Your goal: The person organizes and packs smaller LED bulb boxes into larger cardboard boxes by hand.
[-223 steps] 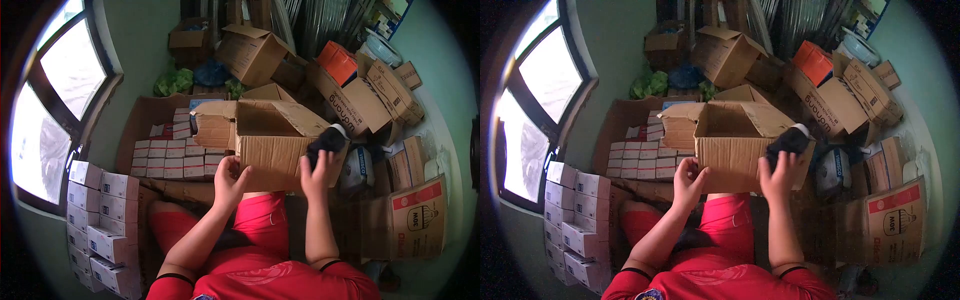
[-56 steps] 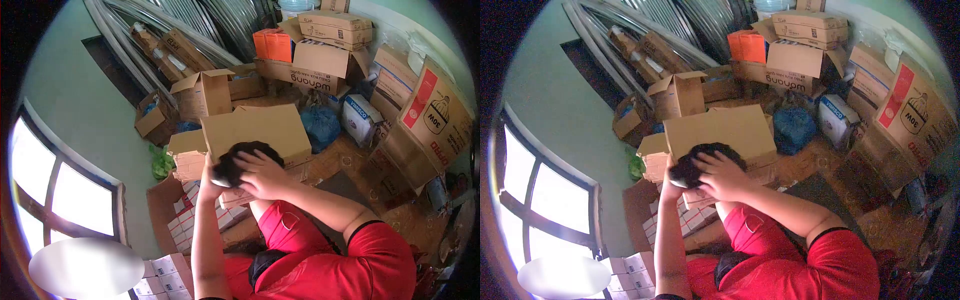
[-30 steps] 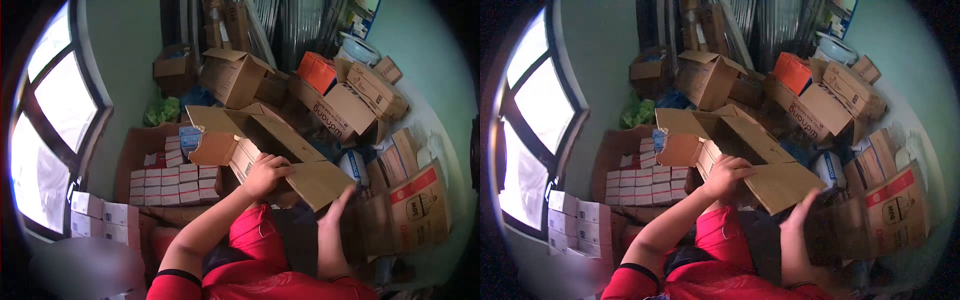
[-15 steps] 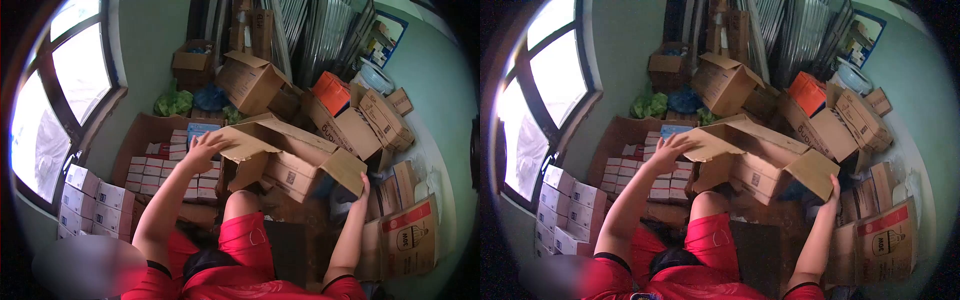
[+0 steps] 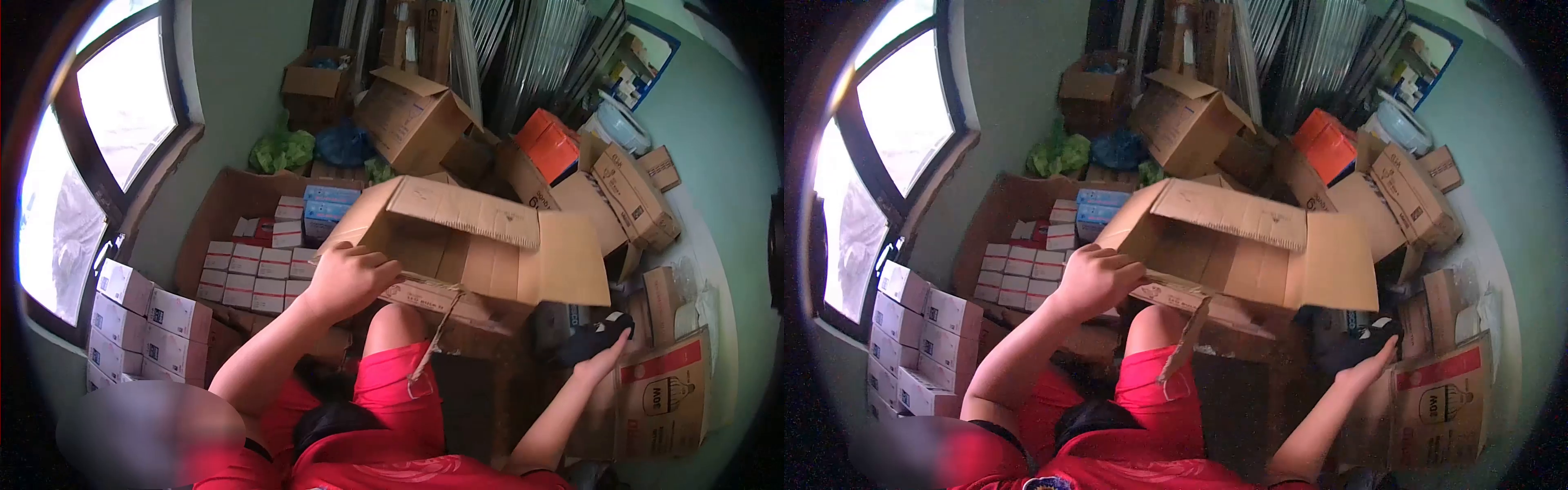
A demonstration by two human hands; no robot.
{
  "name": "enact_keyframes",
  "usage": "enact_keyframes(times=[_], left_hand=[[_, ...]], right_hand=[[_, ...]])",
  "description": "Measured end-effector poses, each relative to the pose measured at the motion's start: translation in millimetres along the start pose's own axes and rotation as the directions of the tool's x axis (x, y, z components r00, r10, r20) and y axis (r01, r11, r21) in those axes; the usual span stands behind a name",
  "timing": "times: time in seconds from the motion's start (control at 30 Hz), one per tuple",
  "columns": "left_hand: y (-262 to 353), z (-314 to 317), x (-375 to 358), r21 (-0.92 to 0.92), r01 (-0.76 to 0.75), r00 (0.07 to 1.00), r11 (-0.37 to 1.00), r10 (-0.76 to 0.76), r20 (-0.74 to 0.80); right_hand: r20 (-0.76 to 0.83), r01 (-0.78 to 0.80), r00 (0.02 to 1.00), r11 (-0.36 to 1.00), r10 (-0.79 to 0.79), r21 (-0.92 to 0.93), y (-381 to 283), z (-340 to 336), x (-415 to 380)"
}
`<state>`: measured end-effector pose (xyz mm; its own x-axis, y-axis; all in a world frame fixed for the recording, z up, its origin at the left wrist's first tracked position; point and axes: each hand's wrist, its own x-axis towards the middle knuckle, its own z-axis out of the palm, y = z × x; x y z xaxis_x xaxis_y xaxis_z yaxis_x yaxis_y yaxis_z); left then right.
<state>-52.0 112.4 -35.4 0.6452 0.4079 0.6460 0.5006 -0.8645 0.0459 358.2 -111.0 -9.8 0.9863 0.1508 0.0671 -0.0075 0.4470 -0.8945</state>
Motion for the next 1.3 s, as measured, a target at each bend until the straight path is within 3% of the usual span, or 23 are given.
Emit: enact_keyframes(times=[0.13, 0.17, 0.2, 0.23, 0.27, 0.3, 0.33, 0.4, 0.43, 0.53, 0.6, 0.67, 0.77, 0.8, 0.83, 0.87, 0.93, 1.0, 1.03, 1.07, 1.1, 1.17, 1.3], left_hand=[[14, 10, 23, -0.021, -0.031, 0.999, 0.999, 0.03, -0.02], [15, 21, 28, -0.009, -0.023, 0.999, 1.0, 0.023, -0.026], [15, 28, 34, 0.01, -0.015, 0.999, 1.0, 0.016, -0.034], [20, 27, 41, -0.021, 0.019, 1.0, 1.0, -0.019, -0.009], [23, 32, 47, -0.023, 0.037, 0.998, 0.999, -0.036, 0.044], [24, 38, 50, -0.023, 0.058, 0.994, 0.998, -0.055, 0.096], [26, 42, 52, -0.022, 0.081, 0.986, 0.997, -0.077, 0.146], [30, 41, 49, -0.081, 0.06, 0.984, 0.995, -0.045, 0.17], [30, 41, 43, -0.099, 0.059, 0.982, 0.993, -0.041, 0.183], [18, 39, 15, -0.084, 0.109, 0.979, 0.991, -0.093, 0.18], [4, 34, -2, -0.005, 0.21, 0.941, 0.978, -0.201, 0.273], [-9, 24, -12, -0.184, 0.375, 0.904, 0.909, -0.315, 0.288], [-30, 45, -26, -0.468, 0.593, 0.804, 0.656, -0.448, 0.391], [-33, 66, -33, -0.656, 0.598, 0.785, 0.461, -0.5, 0.365], [-35, 94, -43, -0.801, 0.549, 0.756, 0.239, -0.55, 0.354], [-37, 117, -51, -0.894, 0.447, 0.722, 0.01, -0.595, 0.354], [-33, 159, -67, -0.89, 0.455, 0.727, -0.024, -0.567, 0.387], [-22, 192, -92, -0.803, 0.588, 0.746, 0.096, -0.447, 0.494], [-12, 193, -96, -0.727, 0.677, 0.706, 0.113, -0.376, 0.6], [-9, 189, -95, -0.732, 0.673, 0.713, 0.104, -0.355, 0.605], [-6, 182, -93, -0.738, 0.669, 0.718, 0.091, -0.334, 0.61], [-7, 191, -103, -0.813, 0.582, 0.771, 0.003, -0.319, 0.551], [-13, 188, -114, -0.786, 0.617, 0.732, -0.042, -0.338, 0.592]], right_hand=[[0.095, 0.26, 0.965, 0.944, -0.245, -0.202, 51, -46, -55], [0.426, 0.324, 0.867, 0.942, -0.258, -0.088, 60, -55, -84], [0.68, 0.346, 0.704, 0.935, -0.205, -0.075, 57, -49, -117], [0.898, 0.408, 0.428, 0.908, -0.102, -0.091, 44, -35, -148], [0.993, 0.492, 0.119, 0.869, -0.002, -0.058, 29, -16, -173], [0.994, 0.534, -0.089, 0.845, 0.071, -0.012, 25, 0, -196], [0.977, 0.554, -0.174, 0.833, 0.122, -0.006, 32, 11, -213], [0.987, 0.6, -0.04, 0.794, 0.157, -0.102, 77, 14, -212], [0.955, 0.673, 0.116, 0.686, 0.271, -0.277, 114, 3, -193], [0.799, 0.426, 0.532, 0.727, 0.28, -0.538, 125, 21, -141], [0.815, 0.592, 0.579, 0.677, 0.02, -0.438, 155, 5, -86], [0.658, 0.368, 0.743, 0.745, 0.124, -0.556, 124, 18, -74], [0.511, 0.074, 0.859, 0.973, 0.048, -0.217, 157, 16, -11], [0.392, -0.014, 0.919, 0.998, 0.038, -0.064, 164, 22, 4], [0.236, -0.223, 0.95, 0.973, 0.203, 0.064, 143, 42, -4], [0.264, -0.328, 0.932, 0.89, 0.25, 0.316, 135, 57, -4], [0.473, -0.18, 0.88, 0.896, -0.038, 0.406, 161, 69, 16], [0.585, -0.036, 0.808, 0.985, -0.07, 0.168, 186, 89, 11], [0.605, -0.07, 0.793, 0.997, 0.062, -0.011, 196, 96, 4], [0.685, 0.22, 0.728, 0.947, 0.002, -0.235, 241, 93, 25], [0.613, 0.162, 0.786, 0.931, 0.08, -0.329, 269, 96, 18], [0.651, 0.12, 0.745, 0.931, 0.145, -0.345, 261, 111, -14], [0.616, 0.095, 0.784, 0.968, 0.071, -0.232, 208, 118, -77]])
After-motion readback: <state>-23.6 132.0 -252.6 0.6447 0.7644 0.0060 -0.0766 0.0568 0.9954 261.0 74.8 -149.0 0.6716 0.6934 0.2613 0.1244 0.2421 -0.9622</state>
